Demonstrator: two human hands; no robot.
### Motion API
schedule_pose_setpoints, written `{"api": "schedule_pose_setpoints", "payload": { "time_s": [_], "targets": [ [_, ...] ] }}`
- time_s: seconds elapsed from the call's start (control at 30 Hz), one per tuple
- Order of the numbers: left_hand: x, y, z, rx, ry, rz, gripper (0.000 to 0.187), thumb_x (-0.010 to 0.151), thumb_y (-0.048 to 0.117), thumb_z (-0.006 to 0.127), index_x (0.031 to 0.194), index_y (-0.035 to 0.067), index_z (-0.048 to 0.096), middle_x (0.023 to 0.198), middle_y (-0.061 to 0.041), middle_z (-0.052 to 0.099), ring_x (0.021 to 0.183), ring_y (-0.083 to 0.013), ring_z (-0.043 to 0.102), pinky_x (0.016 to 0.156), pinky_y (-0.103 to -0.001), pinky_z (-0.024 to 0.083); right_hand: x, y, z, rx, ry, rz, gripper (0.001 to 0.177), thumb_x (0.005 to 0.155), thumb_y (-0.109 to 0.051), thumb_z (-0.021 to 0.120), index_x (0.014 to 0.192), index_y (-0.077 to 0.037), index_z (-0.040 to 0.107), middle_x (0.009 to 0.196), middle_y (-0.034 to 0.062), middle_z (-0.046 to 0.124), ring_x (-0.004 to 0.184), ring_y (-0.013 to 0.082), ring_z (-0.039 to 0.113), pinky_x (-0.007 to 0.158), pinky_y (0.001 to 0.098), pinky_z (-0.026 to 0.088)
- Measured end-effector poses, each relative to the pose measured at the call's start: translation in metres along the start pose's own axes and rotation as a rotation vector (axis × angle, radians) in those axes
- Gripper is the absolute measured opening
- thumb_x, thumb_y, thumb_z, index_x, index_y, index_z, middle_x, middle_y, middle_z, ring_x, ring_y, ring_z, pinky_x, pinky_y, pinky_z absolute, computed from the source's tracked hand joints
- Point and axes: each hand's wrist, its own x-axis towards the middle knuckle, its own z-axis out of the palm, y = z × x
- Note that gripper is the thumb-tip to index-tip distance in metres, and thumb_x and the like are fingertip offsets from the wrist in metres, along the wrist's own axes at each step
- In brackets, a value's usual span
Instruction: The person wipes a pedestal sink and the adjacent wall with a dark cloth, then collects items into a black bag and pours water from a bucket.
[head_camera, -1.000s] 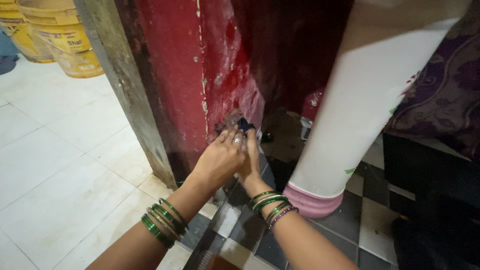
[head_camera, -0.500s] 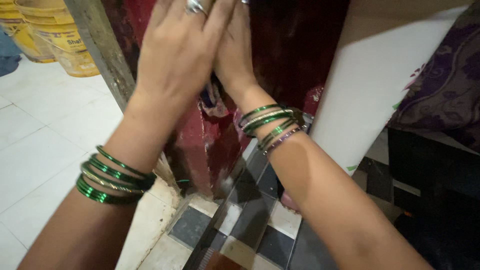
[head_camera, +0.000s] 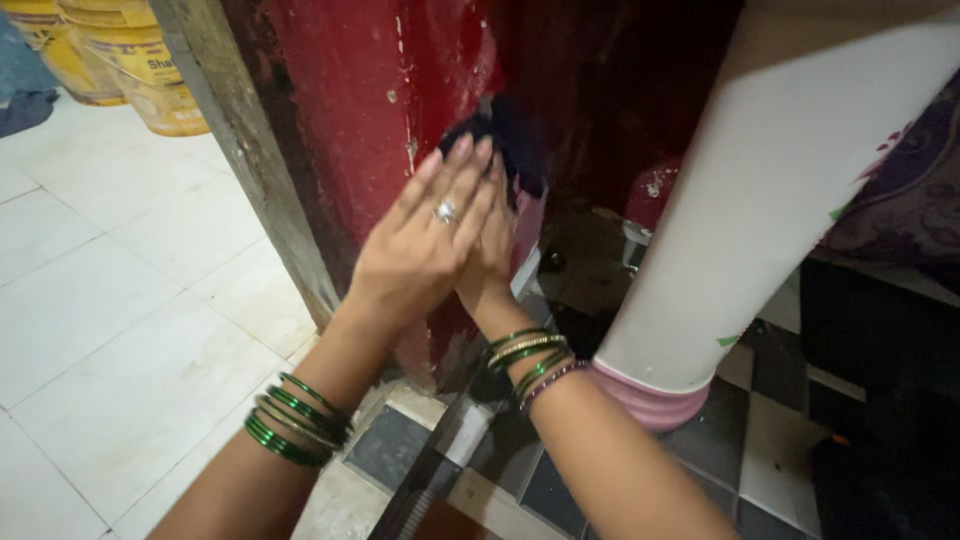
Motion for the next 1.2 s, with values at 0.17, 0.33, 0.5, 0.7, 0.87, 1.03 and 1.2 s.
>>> {"api": "schedule_pose_setpoints", "payload": {
  "time_s": [0.17,0.33,0.5,0.7,0.87,1.03,1.2],
  "targets": [
    [-0.027,0.025,0.011,-0.081,-0.157,0.055,0.059,0.095,0.024,0.046,0.147,-0.004,0.05,0.158,-0.019,0.046,0.15,-0.0297,0.038,0.126,-0.041,0.019,-0.064,0.023,0.008,-0.047,0.01,0.027,0.055,0.107,-0.026,0.049,0.153,0.003,0.037,0.158,0.0273,0.044,0.148,0.0365,0.047,0.125,0.0434,0.04],
    [-0.044,0.044,0.025,-0.066,-0.169,0.049,0.058,0.096,0.023,0.046,0.146,-0.007,0.048,0.156,-0.022,0.048,0.149,-0.0306,0.039,0.128,-0.04,0.02,-0.093,0.049,0.025,-0.471,-0.148,-0.091,0.056,0.107,-0.022,0.04,0.154,0.007,0.032,0.156,0.0325,0.039,0.144,0.0433,0.042,0.122,0.0468,0.035],
    [-0.064,0.062,0.036,-0.148,-0.256,0.107,0.061,0.089,0.023,0.048,0.142,-0.008,0.05,0.148,-0.023,0.052,0.143,-0.0317,0.045,0.123,-0.042,0.022,-0.148,0.085,0.042,-0.553,-0.165,-0.173,0.052,0.108,-0.02,0.038,0.154,0.005,0.036,0.157,0.0255,0.045,0.147,0.036,0.046,0.127,0.0471,0.032],
    [-0.068,0.08,0.031,-0.294,-0.344,0.088,0.053,0.088,0.023,0.054,0.134,-0.004,0.057,0.131,-0.019,0.063,0.129,-0.0296,0.058,0.122,-0.043,0.031,-0.163,0.121,0.012,1.34,0.111,1.055,0.047,0.114,-0.03,0.058,0.134,0.013,0.059,0.117,0.018,0.064,0.105,0.0275,0.058,0.091,0.0377,0.047],
    [-0.061,0.106,0.02,-0.686,-0.344,-0.389,0.051,0.088,0.024,0.06,0.135,0.006,0.059,0.13,-0.014,0.064,0.115,-0.0323,0.061,0.094,-0.045,0.047,-0.124,0.109,-0.051,0.477,0.009,0.743,0.022,0.097,-0.019,0.053,0.103,-0.004,0.068,0.088,0.0077,0.068,0.076,0.0151,0.061,0.071,0.031,0.053],
    [-0.037,0.13,0.045,-1.094,-0.36,-0.95,0.083,0.094,0.052,0.068,0.151,0.003,0.031,0.141,-0.024,0.052,0.127,-0.0387,0.051,0.109,-0.048,0.039,-0.078,0.102,-0.079,1.019,0.096,0.948,0.035,0.106,-0.031,0.047,0.097,-0.003,0.066,0.09,0.0115,0.07,0.08,0.0232,0.067,0.076,0.0382,0.055],
    [-0.002,0.108,0.041,-1.985,-0.558,-1.497,0.114,0.084,0.064,0.071,0.164,0.028,-0.002,0.151,-0.005,0.04,0.137,-0.0348,0.047,0.099,-0.064,0.043,-0.031,0.063,-0.112,1.283,-0.078,1.028,0.041,0.103,-0.033,0.041,0.101,-0.002,0.067,0.098,0.0129,0.075,0.091,0.0258,0.072,0.089,0.0397,0.058]
  ]
}}
